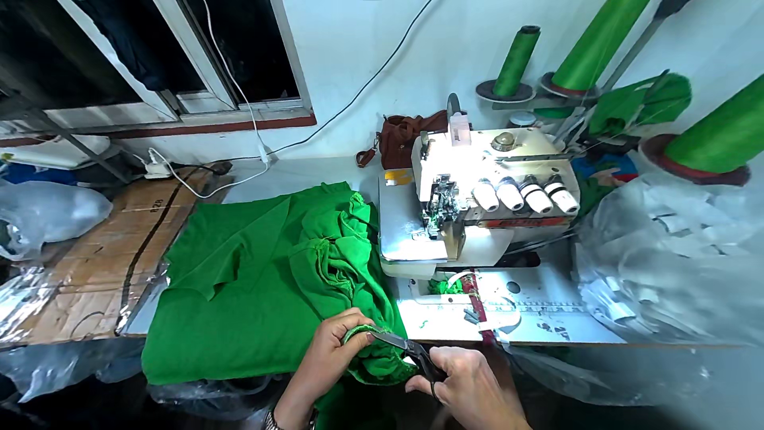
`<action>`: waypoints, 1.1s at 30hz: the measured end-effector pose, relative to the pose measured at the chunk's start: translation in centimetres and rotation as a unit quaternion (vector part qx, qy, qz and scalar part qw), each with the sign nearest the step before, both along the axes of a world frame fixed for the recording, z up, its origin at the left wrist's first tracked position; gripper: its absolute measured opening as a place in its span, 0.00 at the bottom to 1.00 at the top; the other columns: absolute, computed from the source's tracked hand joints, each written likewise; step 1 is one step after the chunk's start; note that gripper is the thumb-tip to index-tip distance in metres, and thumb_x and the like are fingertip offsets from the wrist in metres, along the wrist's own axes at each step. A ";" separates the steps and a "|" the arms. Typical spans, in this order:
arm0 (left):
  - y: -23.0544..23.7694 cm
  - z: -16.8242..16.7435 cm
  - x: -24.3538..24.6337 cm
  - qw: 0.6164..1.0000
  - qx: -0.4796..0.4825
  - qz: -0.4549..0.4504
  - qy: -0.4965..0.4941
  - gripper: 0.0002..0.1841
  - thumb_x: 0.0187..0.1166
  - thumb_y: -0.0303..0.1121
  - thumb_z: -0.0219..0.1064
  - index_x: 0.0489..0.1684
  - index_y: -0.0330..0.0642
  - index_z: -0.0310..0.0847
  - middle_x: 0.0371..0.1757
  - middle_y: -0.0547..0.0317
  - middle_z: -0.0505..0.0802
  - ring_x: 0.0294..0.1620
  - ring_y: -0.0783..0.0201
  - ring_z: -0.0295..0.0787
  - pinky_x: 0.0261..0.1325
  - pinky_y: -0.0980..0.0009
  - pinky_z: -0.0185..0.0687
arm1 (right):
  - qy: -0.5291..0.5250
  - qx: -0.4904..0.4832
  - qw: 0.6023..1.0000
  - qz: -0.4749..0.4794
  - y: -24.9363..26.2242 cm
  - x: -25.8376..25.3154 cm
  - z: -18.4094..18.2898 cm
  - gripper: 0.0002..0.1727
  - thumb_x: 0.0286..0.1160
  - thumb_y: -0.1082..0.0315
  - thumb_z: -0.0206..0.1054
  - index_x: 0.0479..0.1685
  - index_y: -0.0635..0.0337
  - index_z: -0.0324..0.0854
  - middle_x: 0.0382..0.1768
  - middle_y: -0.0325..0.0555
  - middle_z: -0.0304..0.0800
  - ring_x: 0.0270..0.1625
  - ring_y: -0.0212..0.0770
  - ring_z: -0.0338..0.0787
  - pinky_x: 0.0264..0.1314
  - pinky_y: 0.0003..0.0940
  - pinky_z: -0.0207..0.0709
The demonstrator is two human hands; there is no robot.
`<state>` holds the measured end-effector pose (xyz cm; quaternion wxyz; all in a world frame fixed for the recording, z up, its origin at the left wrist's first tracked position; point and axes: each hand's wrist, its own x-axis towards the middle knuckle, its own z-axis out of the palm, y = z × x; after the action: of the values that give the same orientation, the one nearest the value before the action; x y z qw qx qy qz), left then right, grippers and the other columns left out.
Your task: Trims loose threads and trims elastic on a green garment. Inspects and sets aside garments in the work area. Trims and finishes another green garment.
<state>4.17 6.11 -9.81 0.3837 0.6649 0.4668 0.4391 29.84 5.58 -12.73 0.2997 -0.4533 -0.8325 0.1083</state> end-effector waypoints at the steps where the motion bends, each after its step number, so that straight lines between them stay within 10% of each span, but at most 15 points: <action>1: 0.0 0.0 0.0 1.000 0.000 0.000 -0.001 0.09 0.79 0.35 0.68 0.39 0.43 0.94 0.37 0.68 0.90 0.43 0.76 0.85 0.50 0.80 0.80 | 0.000 -0.001 1.000 0.000 -0.1 0.0 0.0 0.33 0.59 0.35 0.71 0.10 0.57 0.74 0.08 0.41 0.71 0.13 0.38 0.76 0.15 0.35 0.70; 24: 0.0 -0.3 -0.1 1.000 0.004 -0.008 -0.008 0.09 0.79 0.35 0.68 0.38 0.43 0.94 0.37 0.68 0.90 0.43 0.77 0.84 0.50 0.80 0.80 | 0.014 0.035 0.999 0.021 0.5 -0.4 -1.1 0.28 0.64 0.43 0.73 0.12 0.58 0.76 0.10 0.43 0.75 0.13 0.38 0.79 0.15 0.32 0.72; 33: 0.1 -0.2 0.0 1.000 0.006 -0.001 -0.006 0.09 0.81 0.35 0.67 0.41 0.44 0.93 0.39 0.67 0.90 0.45 0.76 0.85 0.52 0.78 0.81 | 0.159 -0.130 0.978 -0.043 0.0 -0.9 -0.7 0.34 0.61 0.33 0.74 0.11 0.55 0.74 0.11 0.32 0.68 0.16 0.23 0.66 0.19 0.22 0.60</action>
<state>4.17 6.24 -10.02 0.3829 0.6648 0.4613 0.4456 28.99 5.63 -13.39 0.3709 -0.5010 -0.7328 0.2729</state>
